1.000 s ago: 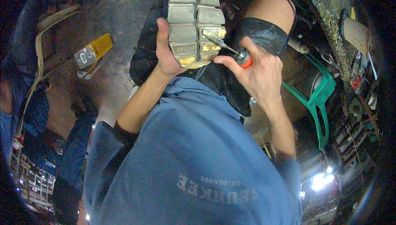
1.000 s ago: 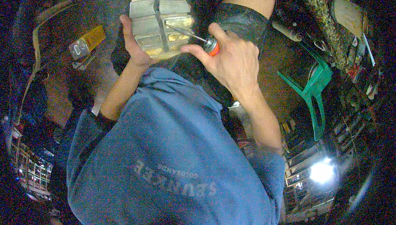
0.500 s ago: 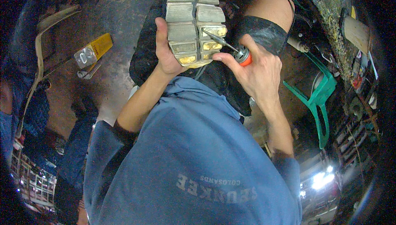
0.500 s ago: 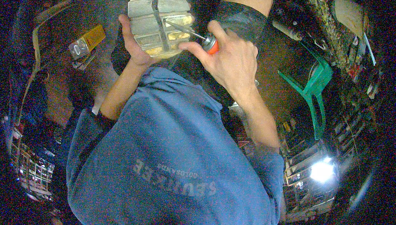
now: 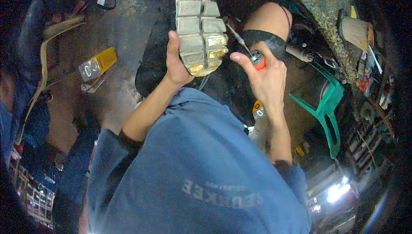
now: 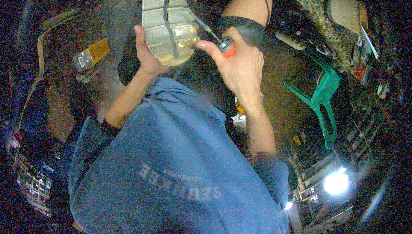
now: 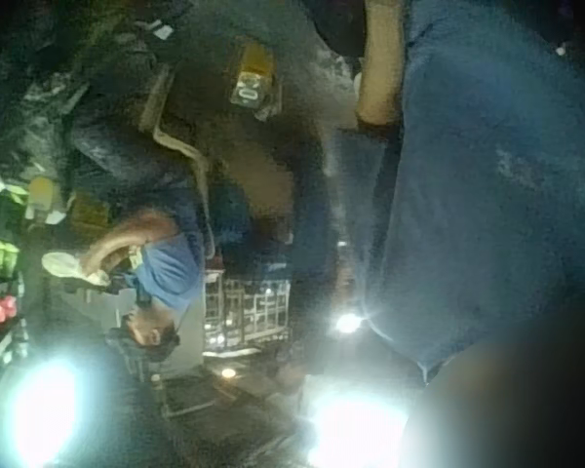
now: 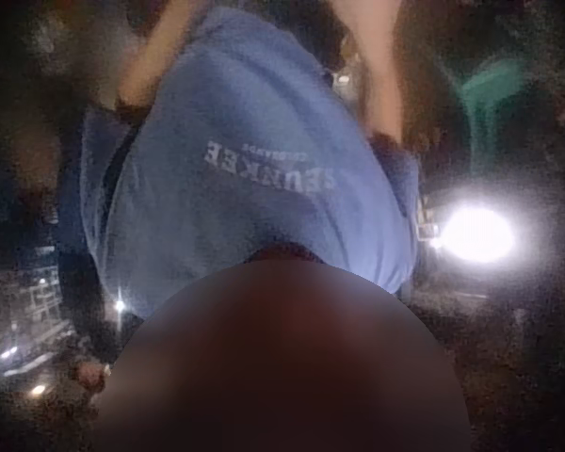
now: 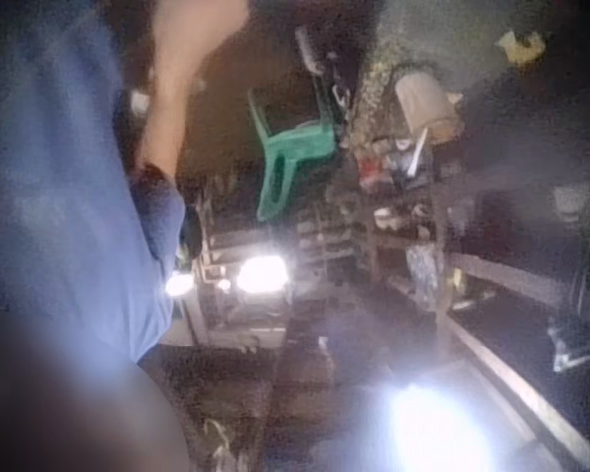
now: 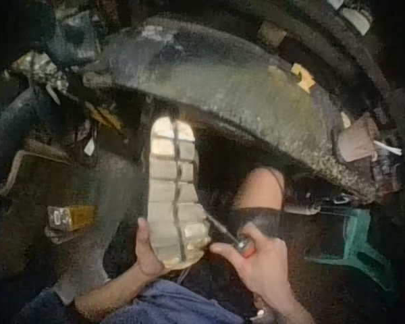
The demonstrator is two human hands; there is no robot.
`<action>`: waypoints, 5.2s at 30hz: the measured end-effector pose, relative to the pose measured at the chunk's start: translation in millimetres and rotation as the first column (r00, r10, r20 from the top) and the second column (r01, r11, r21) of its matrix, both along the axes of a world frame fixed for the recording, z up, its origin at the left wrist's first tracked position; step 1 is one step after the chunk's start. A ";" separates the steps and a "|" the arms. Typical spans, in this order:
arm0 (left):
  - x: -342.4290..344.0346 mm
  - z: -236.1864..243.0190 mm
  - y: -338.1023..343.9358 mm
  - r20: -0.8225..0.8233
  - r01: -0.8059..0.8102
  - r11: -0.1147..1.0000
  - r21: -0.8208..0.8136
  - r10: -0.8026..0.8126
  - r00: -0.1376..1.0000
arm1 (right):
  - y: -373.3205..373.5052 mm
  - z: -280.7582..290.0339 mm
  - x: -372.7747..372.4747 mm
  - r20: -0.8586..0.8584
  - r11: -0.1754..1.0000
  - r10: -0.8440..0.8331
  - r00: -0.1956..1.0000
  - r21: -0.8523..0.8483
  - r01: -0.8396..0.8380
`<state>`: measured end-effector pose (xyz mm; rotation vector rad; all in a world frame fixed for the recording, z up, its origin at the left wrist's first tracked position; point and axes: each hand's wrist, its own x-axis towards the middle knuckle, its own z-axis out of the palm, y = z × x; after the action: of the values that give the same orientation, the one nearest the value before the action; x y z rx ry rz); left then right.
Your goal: The person holds a shoe in the left hand and uses a small screwdriver-like tool in the right hand to scrape and clean the sole of the shoe. The person repeatedly works on different sections of the sole, removing debris and residue throughout the clip.
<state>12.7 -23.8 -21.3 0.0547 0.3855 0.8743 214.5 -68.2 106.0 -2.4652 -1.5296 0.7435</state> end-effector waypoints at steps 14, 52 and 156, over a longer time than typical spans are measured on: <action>0.4 2.1 15.6 -0.029 -0.036 0.990 0.134 0.040 0.999 | 50.4 -28.7 22.1 -0.917 0.703 -0.381 0.116 -0.205 0.681; 5.4 5.8 23.4 -0.028 -0.029 0.994 0.102 0.032 0.999 | 15.9 -14.9 41.5 -0.498 0.935 -0.341 0.798 -0.090 0.343; -39.3 30.8 29.7 0.338 0.031 1.000 0.000 -0.029 0.941 | 17.2 -17.6 0.3 0.211 0.841 0.493 0.844 0.134 -0.525</action>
<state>-26.6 5.8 9.5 -0.0945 0.0646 0.8341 214.8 -51.0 88.4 -2.0338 -2.2544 0.4269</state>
